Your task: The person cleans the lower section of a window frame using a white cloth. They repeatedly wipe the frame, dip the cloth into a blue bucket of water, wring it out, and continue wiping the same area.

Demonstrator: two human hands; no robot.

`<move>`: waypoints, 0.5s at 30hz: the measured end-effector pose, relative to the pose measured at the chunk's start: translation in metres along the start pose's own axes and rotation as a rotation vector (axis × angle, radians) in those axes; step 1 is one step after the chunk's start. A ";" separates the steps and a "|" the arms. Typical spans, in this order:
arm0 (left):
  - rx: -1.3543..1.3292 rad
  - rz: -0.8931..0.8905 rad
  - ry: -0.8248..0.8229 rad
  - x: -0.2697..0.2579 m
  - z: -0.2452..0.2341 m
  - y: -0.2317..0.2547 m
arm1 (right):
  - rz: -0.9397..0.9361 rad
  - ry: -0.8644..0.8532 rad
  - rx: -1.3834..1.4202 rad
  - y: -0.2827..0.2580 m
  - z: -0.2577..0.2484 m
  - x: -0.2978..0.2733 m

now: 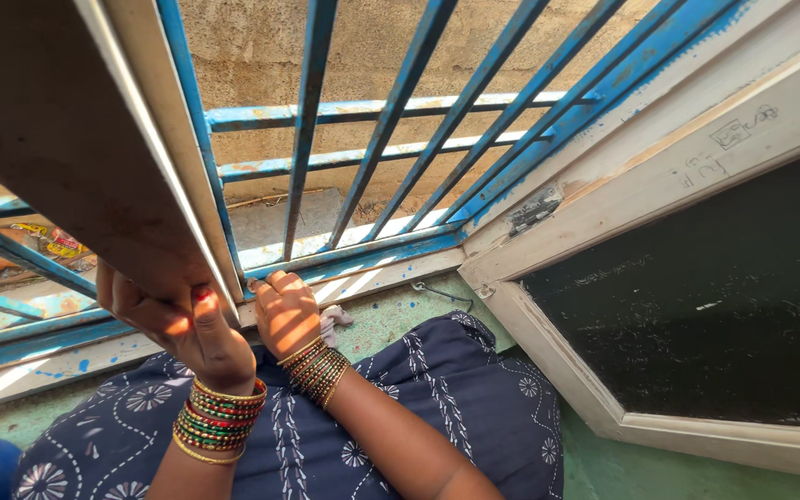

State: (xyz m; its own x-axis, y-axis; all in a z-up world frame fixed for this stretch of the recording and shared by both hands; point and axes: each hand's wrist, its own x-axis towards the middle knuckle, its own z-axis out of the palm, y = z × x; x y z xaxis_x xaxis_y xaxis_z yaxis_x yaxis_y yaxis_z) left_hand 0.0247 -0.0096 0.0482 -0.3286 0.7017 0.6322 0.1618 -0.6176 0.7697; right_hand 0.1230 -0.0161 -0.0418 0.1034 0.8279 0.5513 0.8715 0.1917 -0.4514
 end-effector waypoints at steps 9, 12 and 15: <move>0.018 0.022 -0.017 0.001 -0.001 0.006 | -0.077 -0.140 0.322 0.036 0.006 0.002; 0.118 0.108 -0.030 -0.008 -0.009 0.008 | 0.143 -0.115 0.582 0.044 0.005 -0.010; 0.126 0.399 -0.090 -0.020 -0.015 0.007 | 0.403 -0.142 0.917 0.054 -0.002 -0.031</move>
State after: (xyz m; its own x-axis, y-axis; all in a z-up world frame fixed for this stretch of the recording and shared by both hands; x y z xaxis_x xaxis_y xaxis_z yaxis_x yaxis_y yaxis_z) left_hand 0.0183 -0.0335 0.0392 -0.1357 0.4479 0.8837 0.3744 -0.8026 0.4643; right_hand 0.1676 -0.0323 -0.0822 0.1988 0.9639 0.1772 0.0734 0.1657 -0.9834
